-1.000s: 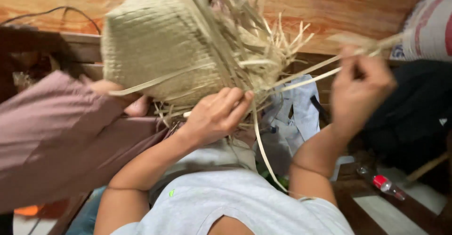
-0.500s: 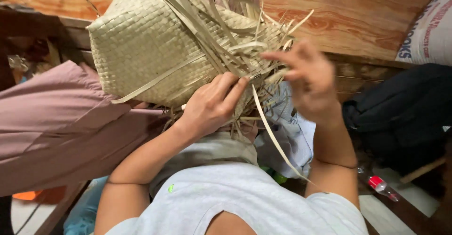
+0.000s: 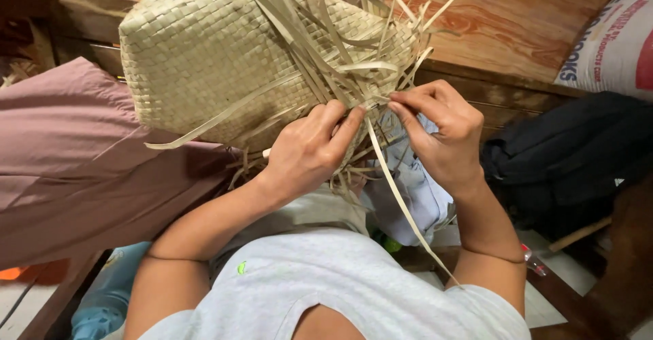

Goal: A person is weaving a basket or bag using dried plant fibers, interlacing the strips with their hands and a small tool.

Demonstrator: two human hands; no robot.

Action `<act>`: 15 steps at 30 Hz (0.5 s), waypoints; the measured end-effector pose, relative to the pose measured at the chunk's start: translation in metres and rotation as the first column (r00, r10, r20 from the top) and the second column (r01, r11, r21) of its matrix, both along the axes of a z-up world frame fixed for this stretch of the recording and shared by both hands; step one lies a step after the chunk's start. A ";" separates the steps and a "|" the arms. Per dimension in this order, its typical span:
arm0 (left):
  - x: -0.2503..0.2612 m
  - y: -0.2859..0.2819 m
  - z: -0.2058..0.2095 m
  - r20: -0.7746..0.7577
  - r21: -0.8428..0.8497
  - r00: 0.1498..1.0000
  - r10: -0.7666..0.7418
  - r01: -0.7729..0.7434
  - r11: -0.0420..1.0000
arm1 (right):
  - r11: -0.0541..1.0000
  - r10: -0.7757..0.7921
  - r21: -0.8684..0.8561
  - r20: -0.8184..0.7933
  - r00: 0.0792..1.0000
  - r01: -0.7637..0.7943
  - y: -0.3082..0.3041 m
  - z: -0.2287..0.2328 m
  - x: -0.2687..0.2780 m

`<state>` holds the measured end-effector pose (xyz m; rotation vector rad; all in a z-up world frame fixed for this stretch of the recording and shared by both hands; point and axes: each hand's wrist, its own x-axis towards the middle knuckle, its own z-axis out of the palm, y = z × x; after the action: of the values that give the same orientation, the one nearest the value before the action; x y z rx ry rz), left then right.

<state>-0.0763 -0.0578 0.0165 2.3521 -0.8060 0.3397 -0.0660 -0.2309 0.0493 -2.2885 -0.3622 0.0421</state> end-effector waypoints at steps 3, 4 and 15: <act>-0.002 -0.001 -0.002 0.019 0.014 1.000 0.015 -0.015 1.000 | 0.999 -0.019 0.029 -0.045 0.999 0.020 0.002 -0.002 -0.004; -0.003 -0.001 -0.003 0.021 0.013 1.000 0.015 -0.016 1.000 | 0.999 -0.019 0.028 -0.043 0.999 0.020 0.000 -0.002 -0.003; -0.013 -0.004 -0.014 -0.003 -0.061 1.000 0.007 -0.007 0.998 | 0.991 -0.080 0.088 -0.250 0.965 0.105 -0.004 -0.006 -0.004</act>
<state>-0.0895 -0.0621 0.0028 2.2981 -0.7757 0.3591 -0.0700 -0.2345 0.0431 -2.1659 -0.1251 0.2528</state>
